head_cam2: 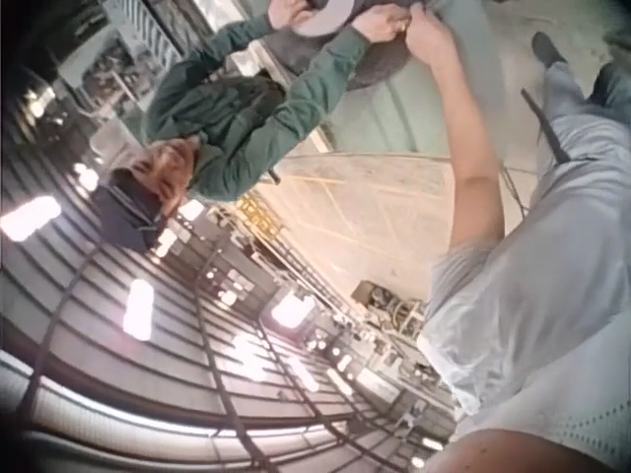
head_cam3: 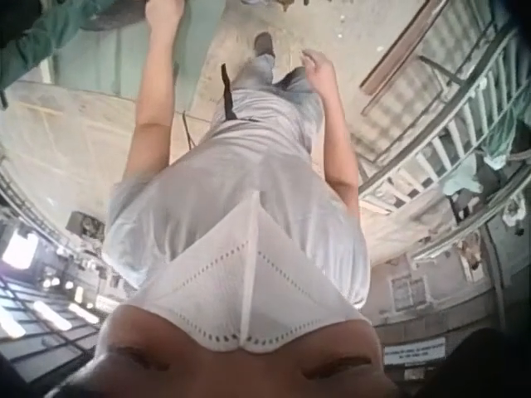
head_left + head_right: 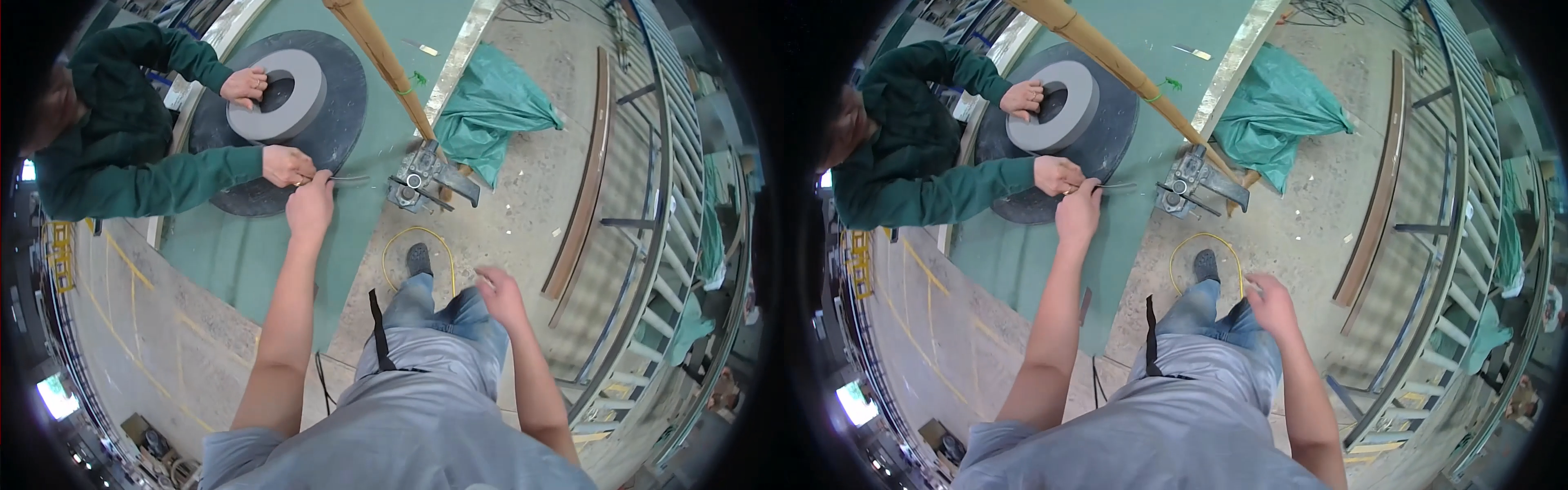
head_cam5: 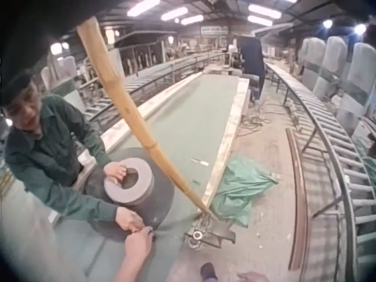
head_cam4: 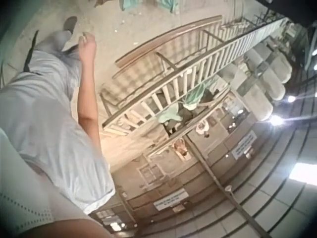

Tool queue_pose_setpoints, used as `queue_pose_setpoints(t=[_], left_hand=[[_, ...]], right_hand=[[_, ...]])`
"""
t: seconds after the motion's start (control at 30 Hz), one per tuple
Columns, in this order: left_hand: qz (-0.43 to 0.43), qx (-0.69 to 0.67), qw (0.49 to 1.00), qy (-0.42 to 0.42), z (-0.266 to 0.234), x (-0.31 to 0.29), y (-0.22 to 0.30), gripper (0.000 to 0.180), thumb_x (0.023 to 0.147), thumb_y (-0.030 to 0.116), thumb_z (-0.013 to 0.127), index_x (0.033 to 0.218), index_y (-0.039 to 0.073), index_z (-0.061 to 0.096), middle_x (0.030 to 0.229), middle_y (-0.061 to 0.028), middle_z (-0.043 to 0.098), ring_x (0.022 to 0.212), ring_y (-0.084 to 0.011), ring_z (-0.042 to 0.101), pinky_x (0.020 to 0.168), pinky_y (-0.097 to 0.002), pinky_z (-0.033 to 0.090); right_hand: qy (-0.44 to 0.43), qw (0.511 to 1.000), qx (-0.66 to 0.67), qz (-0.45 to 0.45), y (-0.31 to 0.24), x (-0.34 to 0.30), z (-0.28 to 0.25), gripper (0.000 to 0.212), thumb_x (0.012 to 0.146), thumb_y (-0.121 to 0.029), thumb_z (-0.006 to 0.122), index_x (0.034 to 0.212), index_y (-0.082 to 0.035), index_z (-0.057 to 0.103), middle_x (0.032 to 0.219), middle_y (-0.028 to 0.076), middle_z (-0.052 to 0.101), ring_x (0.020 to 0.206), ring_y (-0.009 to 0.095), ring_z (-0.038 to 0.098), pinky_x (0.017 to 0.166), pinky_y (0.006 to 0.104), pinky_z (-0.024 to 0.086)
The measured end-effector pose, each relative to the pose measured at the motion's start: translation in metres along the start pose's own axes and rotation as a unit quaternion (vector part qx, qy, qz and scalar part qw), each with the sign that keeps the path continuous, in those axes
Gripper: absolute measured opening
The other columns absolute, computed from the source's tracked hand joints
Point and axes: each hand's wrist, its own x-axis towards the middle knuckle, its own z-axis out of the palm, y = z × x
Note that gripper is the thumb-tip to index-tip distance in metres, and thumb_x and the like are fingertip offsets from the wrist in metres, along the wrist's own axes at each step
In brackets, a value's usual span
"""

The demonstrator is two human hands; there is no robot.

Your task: Measuring, pulling, and cutting silver banding material from a roll using a specialized workstation jig and shears.

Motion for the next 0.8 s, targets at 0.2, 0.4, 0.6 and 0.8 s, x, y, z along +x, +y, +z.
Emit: queue_pose_setpoints(t=[0.2,0.4,0.6,0.8], left_hand=[[0.016,-0.048,0.998,0.023,0.017,-0.004,0.034,0.011,0.088,0.019,0.054,0.096,0.014,0.061,0.08,-0.0164,0.065,0.074,-0.036,0.064,0.061,-0.047,0.049],[0.004,-0.097,0.992,0.077,0.024,-0.003,0.049,0.01,0.087,0.01,0.056,0.095,0.01,0.061,0.083,-0.0137,0.065,0.078,-0.0339,0.064,0.066,-0.042,0.051],[0.062,-0.077,0.993,0.072,0.02,0.002,0.054,0.014,0.081,0.005,0.057,0.092,0.008,0.063,0.086,-0.0125,0.065,0.081,-0.032,0.064,0.067,-0.0393,0.052],[0.116,0.03,0.993,0.011,0.019,0.009,0.065,0.021,0.075,0.006,0.056,0.095,0.009,0.062,0.084,-0.0099,0.063,0.081,-0.0297,0.064,0.068,-0.0388,0.052]], right_hand=[[-0.066,0.983,-0.002,-0.169,-0.083,0.123,-0.033,0.022,0.084,-0.01,0.061,0.104,-0.001,0.065,0.102,0.018,0.065,0.096,0.033,0.063,0.084,0.0356,0.049],[-0.14,0.949,0.002,-0.282,-0.096,0.2,-0.027,0.021,0.083,-0.01,0.061,0.101,0.0,0.065,0.097,0.018,0.065,0.089,0.034,0.063,0.078,0.0372,0.049],[-0.194,0.917,0.009,-0.348,-0.123,0.228,-0.012,0.02,0.084,-0.013,0.062,0.098,0.0,0.065,0.093,0.017,0.064,0.086,0.034,0.062,0.076,0.0375,0.05],[-0.239,0.875,-0.149,-0.394,-0.167,0.245,0.012,0.022,0.082,-0.02,0.063,0.091,0.0,0.064,0.087,0.019,0.065,0.082,0.036,0.063,0.074,0.0425,0.051]])
